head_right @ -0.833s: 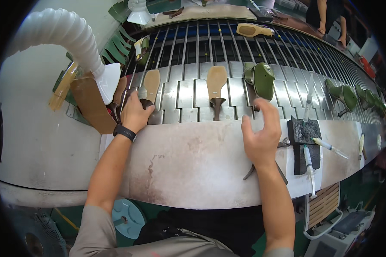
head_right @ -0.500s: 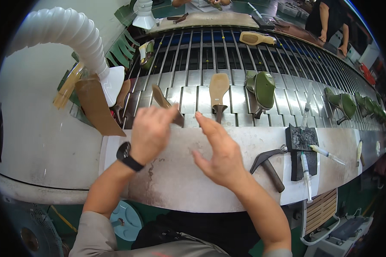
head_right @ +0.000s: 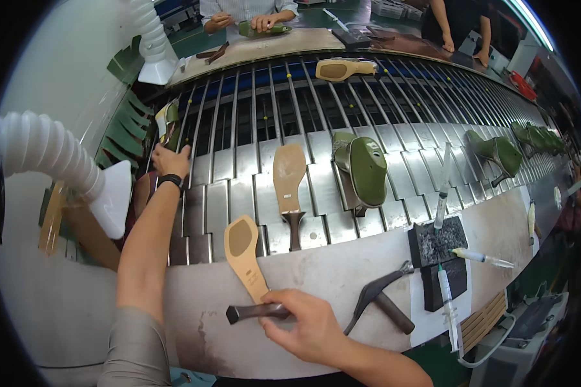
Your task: The person assembles high-heeled shoes by attaching soles to shoe uppers by hand and securing them around the edges with a hammer.
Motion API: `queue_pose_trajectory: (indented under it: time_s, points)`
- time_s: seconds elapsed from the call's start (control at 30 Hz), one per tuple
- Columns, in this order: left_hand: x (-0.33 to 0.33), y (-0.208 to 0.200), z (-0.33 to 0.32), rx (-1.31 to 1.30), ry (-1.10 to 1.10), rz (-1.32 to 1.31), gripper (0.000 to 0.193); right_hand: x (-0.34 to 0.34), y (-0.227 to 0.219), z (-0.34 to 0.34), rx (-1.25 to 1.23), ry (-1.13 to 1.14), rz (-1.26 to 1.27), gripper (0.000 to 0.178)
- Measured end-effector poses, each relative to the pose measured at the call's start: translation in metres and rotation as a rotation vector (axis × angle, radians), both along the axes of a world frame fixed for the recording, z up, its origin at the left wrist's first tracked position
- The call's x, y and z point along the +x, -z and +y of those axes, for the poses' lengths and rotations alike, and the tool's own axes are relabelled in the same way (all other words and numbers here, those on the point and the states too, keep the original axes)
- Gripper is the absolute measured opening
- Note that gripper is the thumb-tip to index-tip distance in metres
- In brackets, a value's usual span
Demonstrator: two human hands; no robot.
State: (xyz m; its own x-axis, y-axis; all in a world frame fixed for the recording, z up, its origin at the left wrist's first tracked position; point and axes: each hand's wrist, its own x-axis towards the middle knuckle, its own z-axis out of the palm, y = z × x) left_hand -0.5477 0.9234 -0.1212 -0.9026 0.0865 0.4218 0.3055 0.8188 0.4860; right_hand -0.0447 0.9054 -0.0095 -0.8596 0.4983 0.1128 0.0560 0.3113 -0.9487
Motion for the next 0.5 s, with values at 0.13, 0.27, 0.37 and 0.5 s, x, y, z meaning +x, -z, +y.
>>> queue_pose_trajectory:
  time_s: [0.13, 0.27, 0.37, 0.5]
  points:
    - [-0.086, 0.042, 0.044, 0.018, 0.119, -0.129, 0.112, 0.014, 0.004, 0.009, -0.021, 0.018, -0.074, 0.034]
    - [-0.175, 0.046, -0.001, -0.284, 0.132, -0.045, 0.071, 0.003, 0.003, 0.007, 0.061, 0.011, 0.076, 0.025]
    - [-0.151, 0.031, 0.014, -0.322, 0.144, 0.038, 0.048, 0.012, 0.013, 0.008, 0.057, 0.019, 0.020, 0.030]
    - [-0.075, 0.003, 0.035, -0.293, 0.183, 0.119, 0.061, 0.019, 0.027, 0.003, 0.050, 0.069, 0.008, 0.025]
